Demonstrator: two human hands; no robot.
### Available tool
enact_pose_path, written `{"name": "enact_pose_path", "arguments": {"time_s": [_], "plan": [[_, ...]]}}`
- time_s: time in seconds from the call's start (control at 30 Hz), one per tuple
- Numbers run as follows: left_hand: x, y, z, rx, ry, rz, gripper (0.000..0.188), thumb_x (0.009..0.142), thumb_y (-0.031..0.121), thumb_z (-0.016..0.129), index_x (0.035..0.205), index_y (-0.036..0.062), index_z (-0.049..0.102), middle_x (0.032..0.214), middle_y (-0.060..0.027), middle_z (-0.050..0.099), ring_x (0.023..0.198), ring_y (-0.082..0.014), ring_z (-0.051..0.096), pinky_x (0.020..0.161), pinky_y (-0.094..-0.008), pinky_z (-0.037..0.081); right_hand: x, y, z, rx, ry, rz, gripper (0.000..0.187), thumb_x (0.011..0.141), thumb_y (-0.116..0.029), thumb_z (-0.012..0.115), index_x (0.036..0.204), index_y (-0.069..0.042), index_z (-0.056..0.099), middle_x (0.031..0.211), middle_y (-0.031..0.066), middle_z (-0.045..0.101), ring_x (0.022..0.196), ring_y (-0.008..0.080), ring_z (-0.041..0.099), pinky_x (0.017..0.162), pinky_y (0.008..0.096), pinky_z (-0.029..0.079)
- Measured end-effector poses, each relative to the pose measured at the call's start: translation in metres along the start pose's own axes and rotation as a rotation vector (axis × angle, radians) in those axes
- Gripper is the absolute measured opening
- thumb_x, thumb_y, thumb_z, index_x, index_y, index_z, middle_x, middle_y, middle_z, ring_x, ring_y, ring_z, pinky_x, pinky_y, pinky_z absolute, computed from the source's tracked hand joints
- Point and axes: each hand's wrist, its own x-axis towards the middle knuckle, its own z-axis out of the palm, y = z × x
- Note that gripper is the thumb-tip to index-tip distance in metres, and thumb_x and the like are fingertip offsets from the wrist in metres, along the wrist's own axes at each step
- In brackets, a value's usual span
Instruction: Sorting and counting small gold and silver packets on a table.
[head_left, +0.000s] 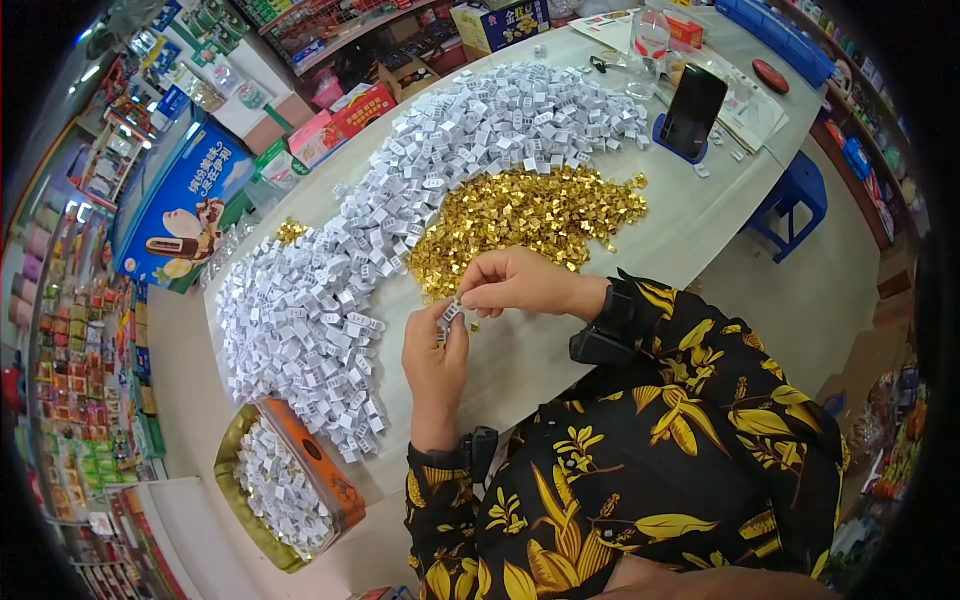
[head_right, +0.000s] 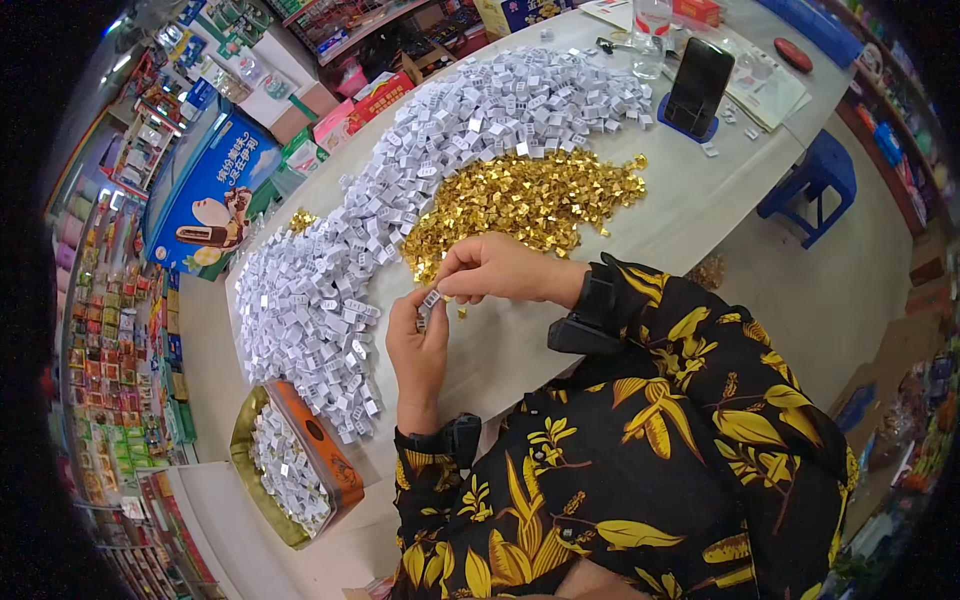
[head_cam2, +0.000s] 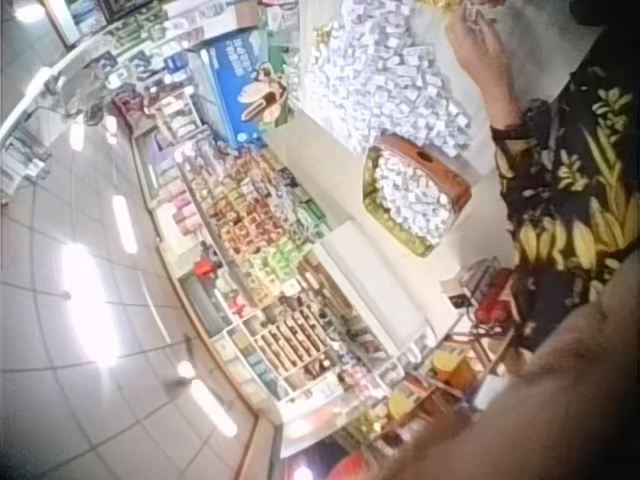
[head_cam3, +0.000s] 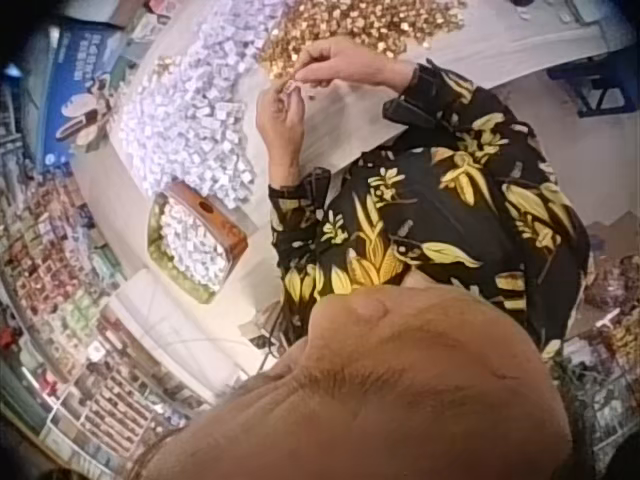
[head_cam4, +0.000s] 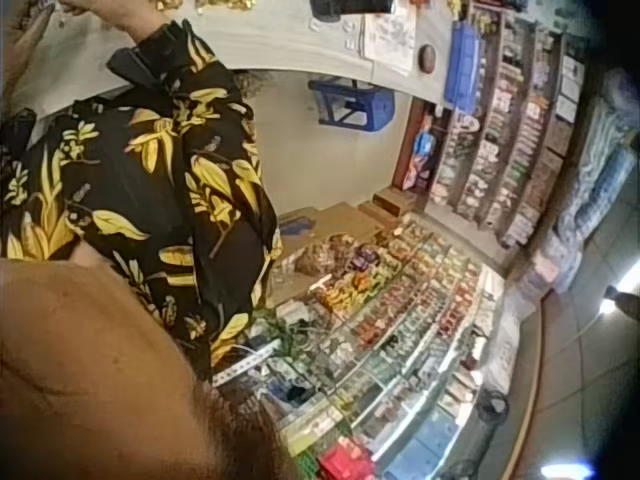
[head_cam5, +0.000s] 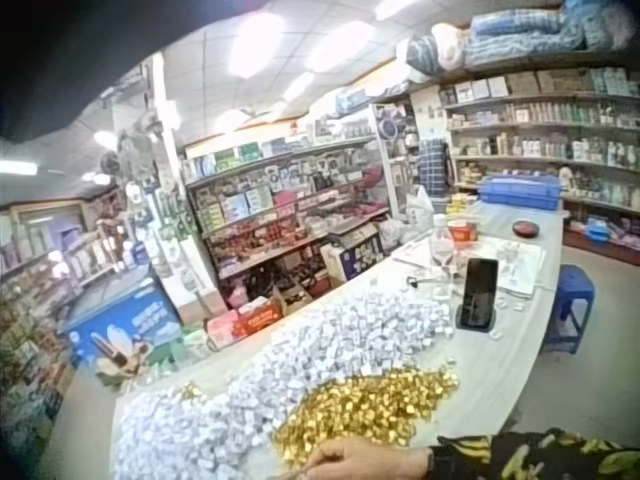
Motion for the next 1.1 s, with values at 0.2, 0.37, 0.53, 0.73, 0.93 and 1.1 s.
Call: {"name": "enact_pose_path", "arguments": {"time_s": [0.2, 0.37, 0.53, 0.73, 0.93, 1.1], "plan": [[-0.003, -0.003, -0.004, 0.033, -0.018, -0.005, 0.022, 0.082, 0.004, 0.060, 0.104, 0.0040, 0.061, 0.087, -0.0097, 0.060, 0.074, -0.0200, 0.057, 0.066, -0.0284, 0.046, 0.001, -0.002, 0.008, 0.040, -0.010, 0.077, 0.019, 0.085, -0.018, 0.064, 0.096, -0.002, 0.061, 0.083, 0.0022, 0.062, 0.073, 0.0077, 0.059, 0.064, 0.0207, 0.048], [-0.008, -0.013, 0.005, -0.191, -0.027, -0.130, 0.024, 0.087, 0.006, 0.058, 0.111, 0.0019, 0.059, 0.086, -0.0048, 0.062, 0.067, -0.0094, 0.057, 0.060, -0.0222, 0.047, 0.003, -0.004, 0.010, 0.129, 0.008, 0.139, 0.018, 0.085, -0.020, 0.064, 0.093, -0.004, 0.060, 0.082, 0.0015, 0.062, 0.073, 0.0074, 0.060, 0.063, 0.0205, 0.048], [-0.011, -0.016, 0.004, -0.166, -0.050, -0.089, 0.024, 0.090, 0.005, 0.054, 0.113, 0.0000, 0.057, 0.087, -0.0053, 0.063, 0.063, -0.0079, 0.057, 0.056, -0.0211, 0.048, 0.005, 0.003, 0.006, 0.028, -0.008, 0.193, 0.018, 0.085, -0.022, 0.064, 0.091, -0.005, 0.059, 0.080, 0.0004, 0.061, 0.071, 0.0064, 0.059, 0.062, 0.0201, 0.047], [-0.011, -0.008, 0.002, -0.306, -0.034, -0.041, 0.024, 0.086, -0.001, 0.054, 0.110, 0.0001, 0.058, 0.090, -0.0111, 0.062, 0.068, -0.0144, 0.063, 0.059, -0.0248, 0.049, 0.008, -0.006, 0.001, -0.033, -0.087, 0.244, 0.026, 0.085, -0.032, 0.066, 0.085, -0.008, 0.059, 0.076, -0.0008, 0.059, 0.065, 0.0062, 0.055, 0.057, 0.0190, 0.046], [-0.010, -0.007, 0.004, -0.355, 0.029, 0.020, 0.025, 0.087, -0.001, 0.053, 0.112, -0.0008, 0.056, 0.089, -0.0096, 0.061, 0.069, -0.0137, 0.063, 0.059, -0.0228, 0.050, 0.007, -0.013, 0.007, -0.047, -0.110, 0.257, 0.028, 0.085, -0.036, 0.065, 0.085, -0.009, 0.059, 0.074, -0.0024, 0.057, 0.062, 0.0047, 0.052, 0.057, 0.0187, 0.044], [-0.009, -0.002, 0.001, -0.471, 0.024, -0.126, 0.025, 0.090, 0.001, 0.051, 0.115, -0.0016, 0.054, 0.093, -0.0097, 0.062, 0.071, -0.0118, 0.062, 0.060, -0.0220, 0.050, 0.006, -0.003, 0.001, 0.085, -0.073, 0.251, 0.030, 0.086, -0.038, 0.062, 0.089, -0.008, 0.060, 0.074, -0.0016, 0.058, 0.065, 0.0059, 0.054, 0.059, 0.0202, 0.045]]}}
